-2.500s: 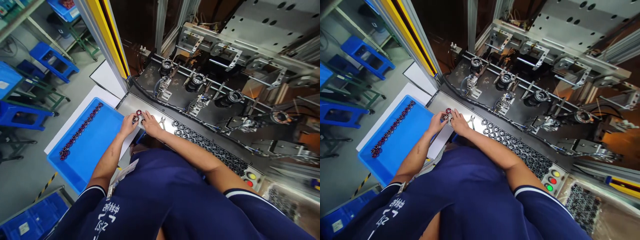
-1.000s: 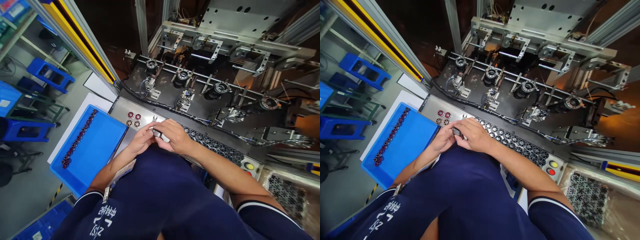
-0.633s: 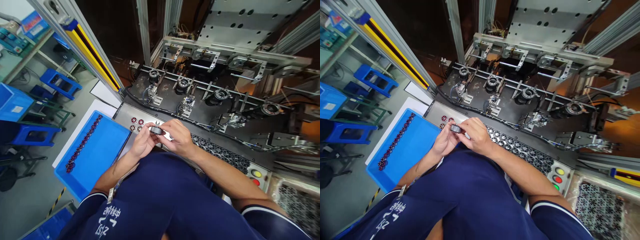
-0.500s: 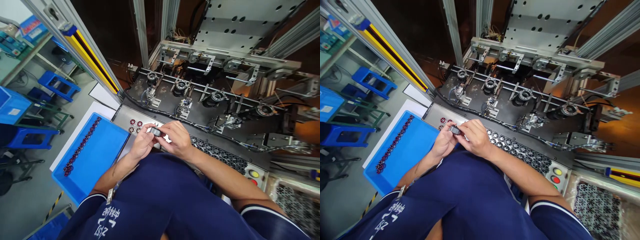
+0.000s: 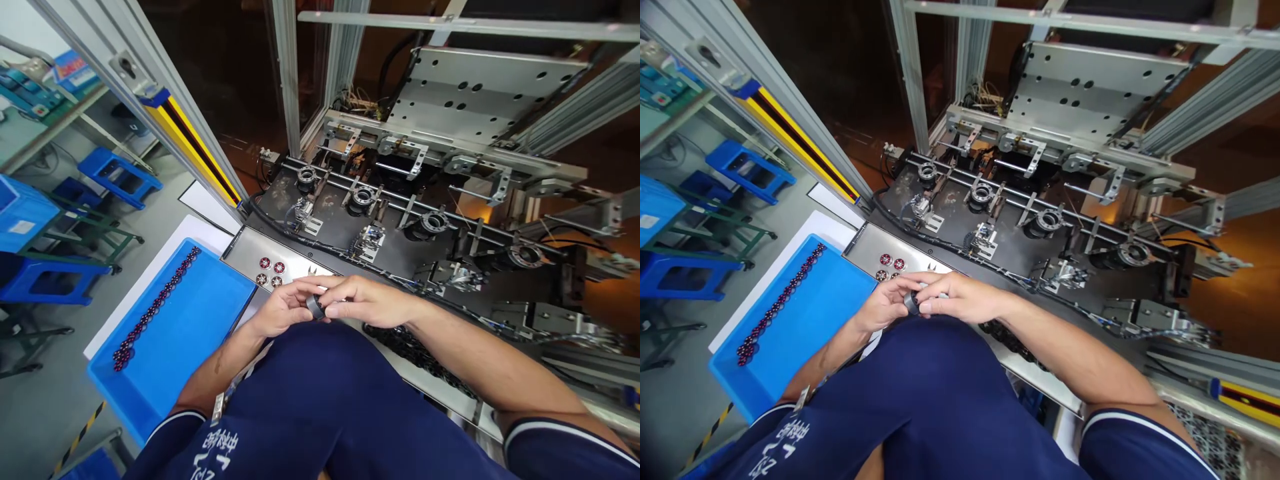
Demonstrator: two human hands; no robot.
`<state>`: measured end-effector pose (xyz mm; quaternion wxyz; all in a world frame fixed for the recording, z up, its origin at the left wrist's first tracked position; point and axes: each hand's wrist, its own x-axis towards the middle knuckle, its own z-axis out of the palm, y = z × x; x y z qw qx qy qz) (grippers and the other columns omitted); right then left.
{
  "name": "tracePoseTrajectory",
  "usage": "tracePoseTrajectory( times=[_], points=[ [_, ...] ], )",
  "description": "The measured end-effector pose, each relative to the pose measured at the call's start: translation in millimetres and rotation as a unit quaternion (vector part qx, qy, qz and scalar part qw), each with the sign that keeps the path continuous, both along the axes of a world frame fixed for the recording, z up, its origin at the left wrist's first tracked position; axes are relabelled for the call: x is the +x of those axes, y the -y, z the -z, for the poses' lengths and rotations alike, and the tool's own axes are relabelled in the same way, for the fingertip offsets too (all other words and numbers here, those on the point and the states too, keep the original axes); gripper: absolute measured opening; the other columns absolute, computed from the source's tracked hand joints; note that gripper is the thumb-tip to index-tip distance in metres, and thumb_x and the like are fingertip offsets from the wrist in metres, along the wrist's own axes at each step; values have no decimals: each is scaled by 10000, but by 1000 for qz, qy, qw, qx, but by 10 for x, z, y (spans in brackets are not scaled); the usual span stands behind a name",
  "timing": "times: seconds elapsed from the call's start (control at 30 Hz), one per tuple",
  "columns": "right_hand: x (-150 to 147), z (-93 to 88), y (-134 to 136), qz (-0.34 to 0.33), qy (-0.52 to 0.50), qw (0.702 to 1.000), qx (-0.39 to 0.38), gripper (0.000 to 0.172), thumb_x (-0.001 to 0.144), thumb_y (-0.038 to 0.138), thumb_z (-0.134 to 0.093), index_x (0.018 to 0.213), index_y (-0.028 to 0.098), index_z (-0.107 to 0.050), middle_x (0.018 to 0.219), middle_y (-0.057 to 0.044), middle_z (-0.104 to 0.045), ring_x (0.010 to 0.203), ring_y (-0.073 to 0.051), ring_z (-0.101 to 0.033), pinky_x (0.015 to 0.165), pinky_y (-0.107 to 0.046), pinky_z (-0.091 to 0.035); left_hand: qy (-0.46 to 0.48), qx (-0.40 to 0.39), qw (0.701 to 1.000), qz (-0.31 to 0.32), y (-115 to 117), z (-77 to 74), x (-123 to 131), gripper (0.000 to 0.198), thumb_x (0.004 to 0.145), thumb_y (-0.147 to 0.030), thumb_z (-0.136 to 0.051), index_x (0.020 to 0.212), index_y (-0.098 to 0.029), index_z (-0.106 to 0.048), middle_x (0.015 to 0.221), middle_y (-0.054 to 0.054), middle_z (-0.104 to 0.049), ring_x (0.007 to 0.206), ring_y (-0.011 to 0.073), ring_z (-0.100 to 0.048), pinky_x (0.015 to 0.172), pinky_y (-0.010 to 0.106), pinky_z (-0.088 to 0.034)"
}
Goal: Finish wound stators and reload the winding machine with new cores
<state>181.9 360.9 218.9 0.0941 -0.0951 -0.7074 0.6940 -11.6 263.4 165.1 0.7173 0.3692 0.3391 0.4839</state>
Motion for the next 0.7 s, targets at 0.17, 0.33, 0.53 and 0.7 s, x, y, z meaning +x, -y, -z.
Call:
tracePoseTrajectory(
  times=[0.17,0.33,0.53,0.7],
  points=[
    [-167,-34,-349,-23,3,999,22,436,991,527,-537,876,153,-730,1472,-136,-543,1373,-236,-513,1146,-433,-399,-27,-5,998,-48,-80,41,-144,560,709,-479,-867,1159,-209,-673,1032,101,-773,822,236,-762,801,373,-595],
    [-593,212,-1626,135,65,957,249,290,973,380,-557,851,179,-725,1489,-82,-533,1407,-265,-466,1176,-508,-359,-169,-20,967,-188,-162,179,-364,447,842,-404,-770,1212,-203,-620,1063,102,-776,942,206,-742,901,349,-554],
    [-1054,759,-2812,211,214,889,346,221,915,272,-548,794,187,-712,1313,-127,-655,1315,-294,-551,1107,-450,-445,-245,-49,942,-222,-68,364,-507,337,870,-324,-736,1166,-186,-657,1093,100,-766,987,192,-725,921,332,-551],
    [-1094,1025,-2961,213,246,871,367,232,894,275,-556,945,156,-748,1401,-136,-607,1236,-315,-611,1089,-446,-470,-257,-56,940,-217,-22,452,-517,302,868,-290,-731,1143,-181,-668,1096,100,-765,1008,194,-723,945,338,-550]
  ],
)
